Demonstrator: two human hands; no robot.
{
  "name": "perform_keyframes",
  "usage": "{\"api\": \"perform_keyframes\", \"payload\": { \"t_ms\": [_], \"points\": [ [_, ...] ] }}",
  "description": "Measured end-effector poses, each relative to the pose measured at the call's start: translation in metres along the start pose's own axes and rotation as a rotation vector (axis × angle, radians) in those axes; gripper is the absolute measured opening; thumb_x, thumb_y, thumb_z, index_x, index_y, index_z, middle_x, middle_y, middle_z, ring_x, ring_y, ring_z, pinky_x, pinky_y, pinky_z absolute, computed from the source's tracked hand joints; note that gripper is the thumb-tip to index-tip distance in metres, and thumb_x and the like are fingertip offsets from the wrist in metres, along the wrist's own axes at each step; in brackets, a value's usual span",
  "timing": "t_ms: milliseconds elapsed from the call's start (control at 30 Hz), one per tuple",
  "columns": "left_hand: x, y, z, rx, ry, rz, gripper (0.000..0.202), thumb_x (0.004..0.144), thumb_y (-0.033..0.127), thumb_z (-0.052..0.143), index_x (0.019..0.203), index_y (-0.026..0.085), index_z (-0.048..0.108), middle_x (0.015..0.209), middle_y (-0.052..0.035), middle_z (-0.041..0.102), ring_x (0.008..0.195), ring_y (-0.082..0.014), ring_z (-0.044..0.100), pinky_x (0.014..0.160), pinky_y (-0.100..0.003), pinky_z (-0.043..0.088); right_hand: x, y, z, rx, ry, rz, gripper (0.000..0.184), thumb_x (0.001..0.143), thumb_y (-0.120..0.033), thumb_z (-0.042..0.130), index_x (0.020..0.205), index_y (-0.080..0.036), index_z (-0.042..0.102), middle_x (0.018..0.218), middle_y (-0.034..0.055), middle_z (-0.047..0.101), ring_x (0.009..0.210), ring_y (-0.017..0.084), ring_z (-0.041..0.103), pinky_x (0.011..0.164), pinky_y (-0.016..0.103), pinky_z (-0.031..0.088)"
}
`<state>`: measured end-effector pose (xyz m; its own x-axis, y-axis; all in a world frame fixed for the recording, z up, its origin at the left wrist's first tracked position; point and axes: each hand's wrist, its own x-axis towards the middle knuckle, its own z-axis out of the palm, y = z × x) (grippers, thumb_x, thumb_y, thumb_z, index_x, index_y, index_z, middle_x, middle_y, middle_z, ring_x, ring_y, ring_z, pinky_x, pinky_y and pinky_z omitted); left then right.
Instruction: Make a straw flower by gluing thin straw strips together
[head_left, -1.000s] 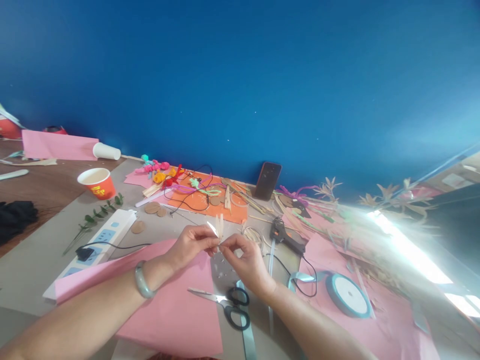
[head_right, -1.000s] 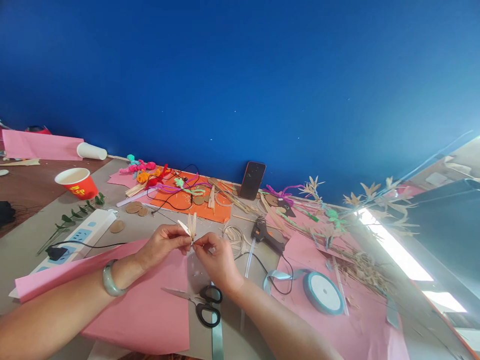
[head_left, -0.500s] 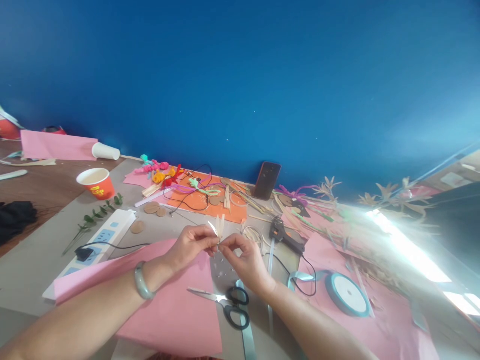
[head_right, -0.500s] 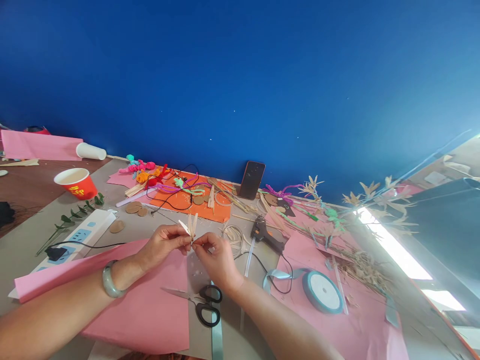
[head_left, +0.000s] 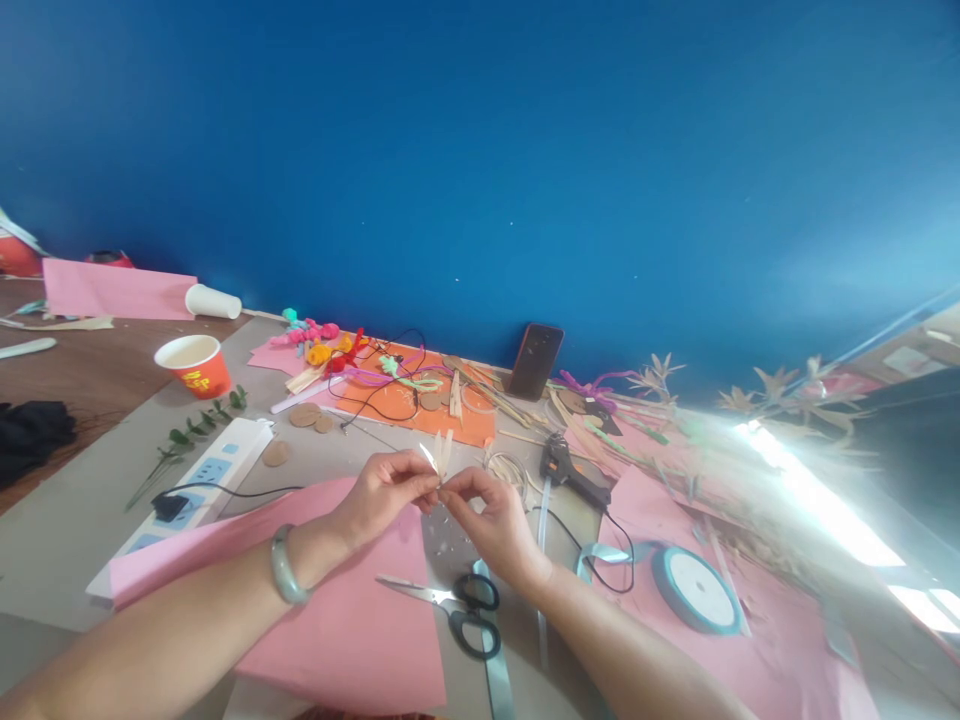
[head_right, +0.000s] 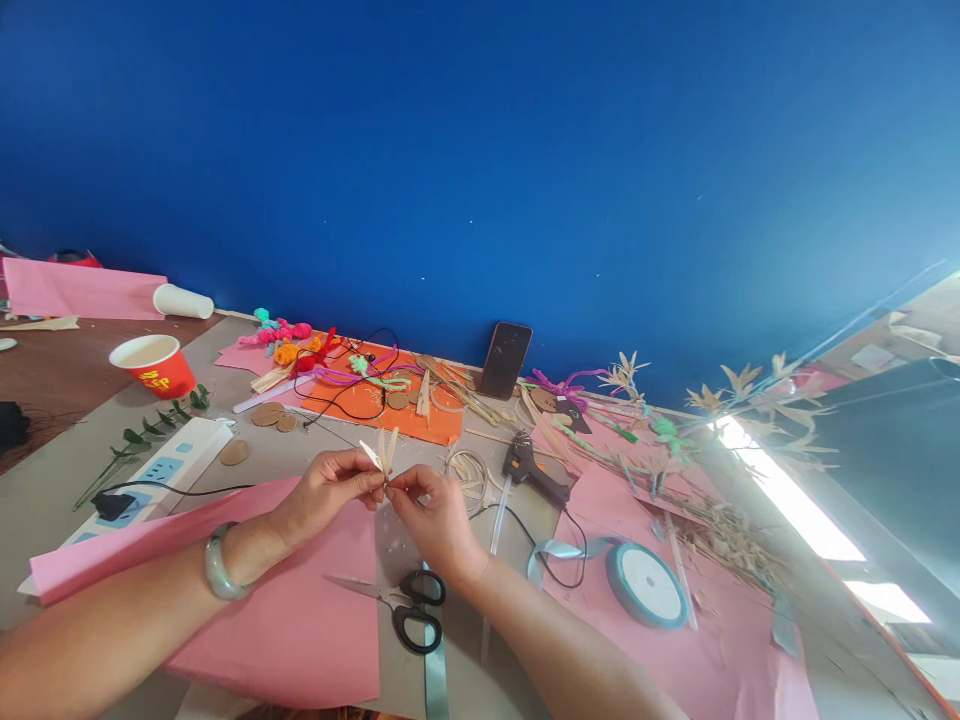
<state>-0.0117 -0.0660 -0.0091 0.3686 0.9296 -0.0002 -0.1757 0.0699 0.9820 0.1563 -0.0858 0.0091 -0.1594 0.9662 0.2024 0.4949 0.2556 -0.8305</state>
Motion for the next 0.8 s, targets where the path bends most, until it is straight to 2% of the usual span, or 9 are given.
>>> {"api": "perform_keyframes", "payload": {
  "t_ms": [800],
  "points": [
    [0.0016,-0.0029,-0.0017,-0.084,-0.023,-0.047,0.017,0.078,0.03,0.068,0.081,0.013,0.068,0.068,-0.0023,0.064,0.066,-0.0136,0.061,0.066,-0.026,0.051,0.0002,0.0026,0.002,-0.034,0.056,-0.031,0.011,0.076,-0.017,0.061,0.066,-0.018,0.064,0.062,0.0016,0.068,0.058,0.014,0.061,0.058,0.024,0.046]
  ]
}}
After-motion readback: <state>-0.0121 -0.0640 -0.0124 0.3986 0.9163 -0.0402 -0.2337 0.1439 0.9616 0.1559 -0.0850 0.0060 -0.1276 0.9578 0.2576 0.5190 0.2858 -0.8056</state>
